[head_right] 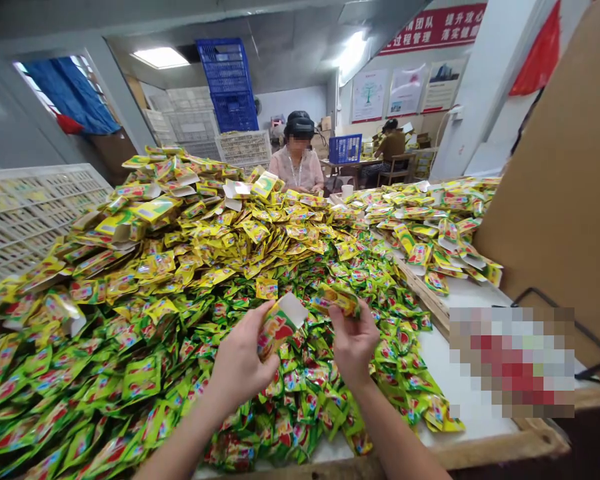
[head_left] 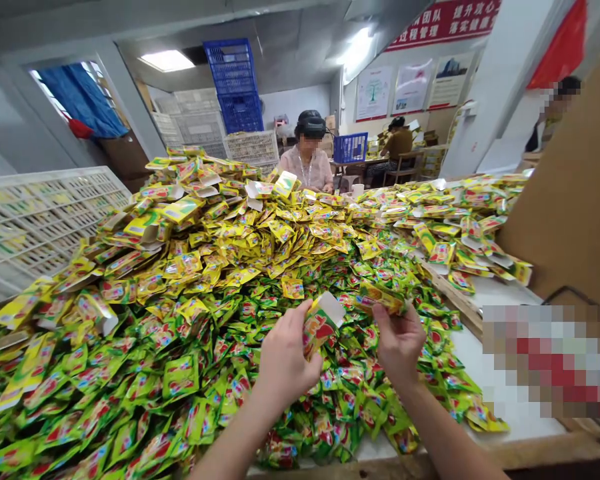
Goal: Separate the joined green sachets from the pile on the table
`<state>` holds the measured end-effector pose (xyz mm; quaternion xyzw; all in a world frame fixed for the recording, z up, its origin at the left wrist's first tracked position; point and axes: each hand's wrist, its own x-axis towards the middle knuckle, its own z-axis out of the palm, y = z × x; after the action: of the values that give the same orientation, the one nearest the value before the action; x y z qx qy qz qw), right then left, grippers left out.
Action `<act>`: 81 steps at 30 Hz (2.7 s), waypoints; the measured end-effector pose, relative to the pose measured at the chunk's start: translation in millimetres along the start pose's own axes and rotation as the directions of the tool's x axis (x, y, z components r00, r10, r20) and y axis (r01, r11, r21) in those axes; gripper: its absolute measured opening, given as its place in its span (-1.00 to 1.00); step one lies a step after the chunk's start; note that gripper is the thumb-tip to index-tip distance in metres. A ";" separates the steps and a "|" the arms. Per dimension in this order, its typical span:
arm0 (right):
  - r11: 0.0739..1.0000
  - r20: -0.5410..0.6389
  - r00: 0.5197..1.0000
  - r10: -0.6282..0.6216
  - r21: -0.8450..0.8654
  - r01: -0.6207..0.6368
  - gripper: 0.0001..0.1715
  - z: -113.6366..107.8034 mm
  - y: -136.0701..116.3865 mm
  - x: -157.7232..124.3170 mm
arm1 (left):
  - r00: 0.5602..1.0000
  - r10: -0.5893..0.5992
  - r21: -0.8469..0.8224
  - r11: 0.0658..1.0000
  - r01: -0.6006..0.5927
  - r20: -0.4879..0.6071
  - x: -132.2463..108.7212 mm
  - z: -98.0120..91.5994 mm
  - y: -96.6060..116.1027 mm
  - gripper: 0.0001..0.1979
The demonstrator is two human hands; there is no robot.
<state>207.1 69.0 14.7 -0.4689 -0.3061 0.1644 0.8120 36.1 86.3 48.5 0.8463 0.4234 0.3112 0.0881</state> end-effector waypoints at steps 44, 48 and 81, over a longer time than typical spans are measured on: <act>0.906 0.700 0.685 0.202 -0.400 0.142 -0.75 -2.1 9.1 -21.0 | 0.971 0.120 -0.156 0.976 -0.154 -0.208 -25.7 50.4 -17.4 -0.36; 0.929 0.731 0.643 0.228 -0.361 0.080 -0.73 -0.7 6.6 -7.3 | 0.974 0.137 -0.207 0.963 -0.173 -0.178 -24.2 45.5 -17.3 -0.33; 0.108 0.544 0.774 0.323 -0.834 0.542 -0.64 -17.9 54.8 128.5 | 0.956 -0.188 -0.294 0.949 0.117 -0.226 -10.8 41.9 -38.8 -0.60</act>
<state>317.4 156.1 4.8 -0.7734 -0.6168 -0.0062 0.1460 30.8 107.0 -5.5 0.7436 0.4481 0.4641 0.1753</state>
